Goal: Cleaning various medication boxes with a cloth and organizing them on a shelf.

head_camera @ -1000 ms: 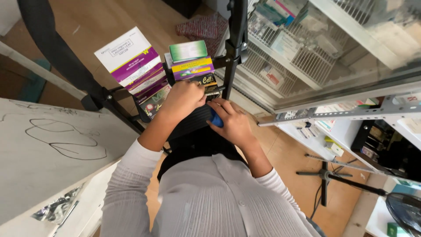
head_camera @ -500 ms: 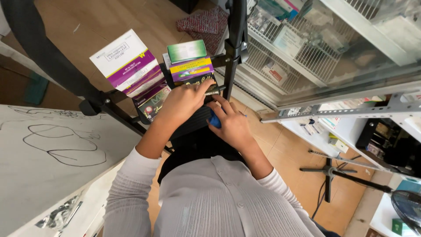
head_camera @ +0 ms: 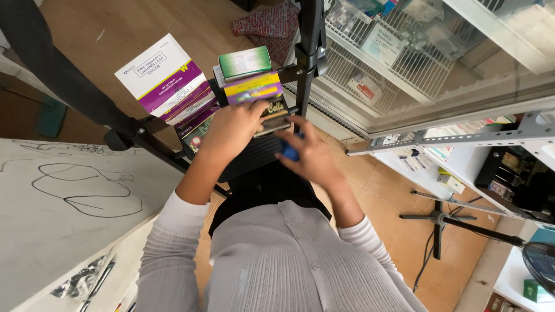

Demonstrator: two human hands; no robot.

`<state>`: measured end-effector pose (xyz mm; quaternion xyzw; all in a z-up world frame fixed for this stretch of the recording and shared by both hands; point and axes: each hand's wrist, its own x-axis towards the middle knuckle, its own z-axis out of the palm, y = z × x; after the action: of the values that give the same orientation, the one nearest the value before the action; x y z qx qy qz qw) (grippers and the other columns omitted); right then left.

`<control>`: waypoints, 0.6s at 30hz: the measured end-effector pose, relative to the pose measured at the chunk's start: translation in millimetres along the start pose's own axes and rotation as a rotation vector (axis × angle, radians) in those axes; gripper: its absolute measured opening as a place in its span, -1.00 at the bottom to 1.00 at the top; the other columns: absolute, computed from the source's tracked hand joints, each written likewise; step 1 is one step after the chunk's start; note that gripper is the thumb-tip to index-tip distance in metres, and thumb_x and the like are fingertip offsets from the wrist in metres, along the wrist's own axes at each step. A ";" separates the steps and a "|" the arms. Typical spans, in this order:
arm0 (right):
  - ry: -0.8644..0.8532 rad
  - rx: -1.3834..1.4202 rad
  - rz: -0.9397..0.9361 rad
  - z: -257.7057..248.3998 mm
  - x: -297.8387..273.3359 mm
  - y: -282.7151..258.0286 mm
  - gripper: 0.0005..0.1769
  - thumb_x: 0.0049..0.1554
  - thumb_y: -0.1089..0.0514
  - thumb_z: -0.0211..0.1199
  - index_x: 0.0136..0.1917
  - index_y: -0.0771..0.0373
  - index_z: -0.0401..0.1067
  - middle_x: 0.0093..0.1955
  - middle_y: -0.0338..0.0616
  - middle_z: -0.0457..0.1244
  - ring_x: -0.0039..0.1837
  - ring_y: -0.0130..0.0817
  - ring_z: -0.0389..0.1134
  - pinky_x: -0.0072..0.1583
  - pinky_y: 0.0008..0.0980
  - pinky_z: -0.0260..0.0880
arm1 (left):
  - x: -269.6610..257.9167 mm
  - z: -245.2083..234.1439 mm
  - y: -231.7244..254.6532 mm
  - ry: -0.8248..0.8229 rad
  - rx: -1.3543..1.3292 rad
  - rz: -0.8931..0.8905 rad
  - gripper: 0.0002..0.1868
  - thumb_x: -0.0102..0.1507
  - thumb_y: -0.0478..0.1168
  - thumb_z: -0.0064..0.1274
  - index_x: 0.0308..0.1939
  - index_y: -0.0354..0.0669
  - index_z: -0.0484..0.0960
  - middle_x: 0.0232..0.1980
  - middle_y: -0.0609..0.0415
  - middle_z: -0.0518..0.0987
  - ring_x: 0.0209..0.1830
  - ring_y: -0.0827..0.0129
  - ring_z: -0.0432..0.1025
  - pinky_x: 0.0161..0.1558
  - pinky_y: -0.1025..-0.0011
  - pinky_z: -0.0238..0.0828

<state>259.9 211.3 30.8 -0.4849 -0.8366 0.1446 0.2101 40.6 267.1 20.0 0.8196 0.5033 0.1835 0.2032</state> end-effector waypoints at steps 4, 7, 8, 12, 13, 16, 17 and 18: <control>0.093 0.179 0.072 -13.8 10.9 23.5 -0.44 0.08 0.02 0.49 0.30 0.16 0.44 0.34 -0.03 0.16 0.23 -0.04 0.35 0.19 -0.13 0.44 | -12.0 -0.7 0.9 0.014 0.010 0.039 -0.66 0.21 -0.15 0.30 -0.05 -0.22 0.57 0.01 -0.05 0.61 0.02 0.04 0.52 0.01 0.13 0.47; 0.338 0.278 0.177 -10.8 23.5 18.7 -0.52 0.23 0.07 0.42 0.32 0.26 0.35 0.30 0.01 0.16 0.33 -0.01 0.28 0.38 -0.14 0.34 | -17.8 -5.0 6.8 0.267 0.147 0.200 -0.44 -0.06 -0.02 0.32 -0.10 -0.28 0.57 0.13 -0.09 0.58 0.15 0.01 0.42 0.10 0.08 0.34; 0.360 0.265 0.086 -8.7 30.6 9.1 -0.52 0.25 0.09 0.37 0.35 0.26 0.33 0.31 0.04 0.16 0.36 0.01 0.24 0.43 -0.11 0.27 | -18.0 -5.4 7.4 0.246 0.105 0.153 -0.45 -0.05 -0.06 0.33 -0.09 -0.30 0.59 0.14 -0.10 0.57 0.18 0.01 0.39 0.09 0.07 0.30; 0.175 0.144 -0.173 28.2 43.9 -22.8 -0.41 0.15 0.00 0.37 0.37 0.21 0.30 0.33 0.01 0.21 0.33 0.06 0.19 0.37 0.01 0.18 | -23.0 27.7 -18.5 0.197 0.132 0.026 -0.49 -0.01 -0.34 0.28 0.04 -0.33 0.60 0.17 -0.06 0.55 0.23 0.11 0.41 0.12 0.16 0.31; 0.177 0.143 -0.173 38.7 43.6 -17.9 -0.41 0.15 0.00 0.37 0.37 0.21 0.30 0.33 0.01 0.21 0.33 0.06 0.19 0.37 0.01 0.18 | -24.4 33.2 -22.4 0.198 0.133 0.028 -0.49 -0.01 -0.34 0.28 0.04 -0.33 0.60 0.17 -0.06 0.55 0.23 0.11 0.41 0.12 0.16 0.31; 0.226 0.021 -0.184 58.4 46.8 -4.3 -0.35 0.06 0.00 0.38 0.36 0.17 0.30 0.36 -0.05 0.20 0.27 0.02 0.20 0.28 0.04 0.16 | -23.7 32.7 -23.1 0.235 0.068 0.026 -0.56 0.12 -0.40 0.26 0.09 -0.29 0.58 0.21 -0.01 0.55 0.25 0.13 0.43 0.24 0.18 0.33; 0.204 -0.023 -0.154 57.6 47.1 -2.0 -0.34 0.03 -0.01 0.41 0.36 0.13 0.32 0.32 -0.08 0.21 0.25 0.01 0.20 0.26 0.04 0.17 | -23.0 22.0 -14.6 0.220 0.017 0.035 -0.47 0.03 -0.36 0.29 0.09 -0.34 0.56 0.18 -0.06 0.54 0.24 0.06 0.41 0.23 0.15 0.33; 0.182 -0.067 -0.124 56.5 47.0 0.4 -0.32 -0.01 -0.02 0.43 0.35 0.08 0.34 0.29 -0.12 0.21 0.22 0.01 0.19 0.25 0.03 0.17 | -22.6 11.5 -5.8 0.205 -0.033 0.043 -0.38 -0.05 -0.32 0.32 0.09 -0.38 0.54 0.15 -0.11 0.54 0.22 -0.01 0.40 0.22 0.13 0.32</control>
<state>211.7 250.3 -8.6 -0.4501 -0.8468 0.0585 0.2773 32.5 247.5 5.0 0.8037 0.5006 0.2790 0.1600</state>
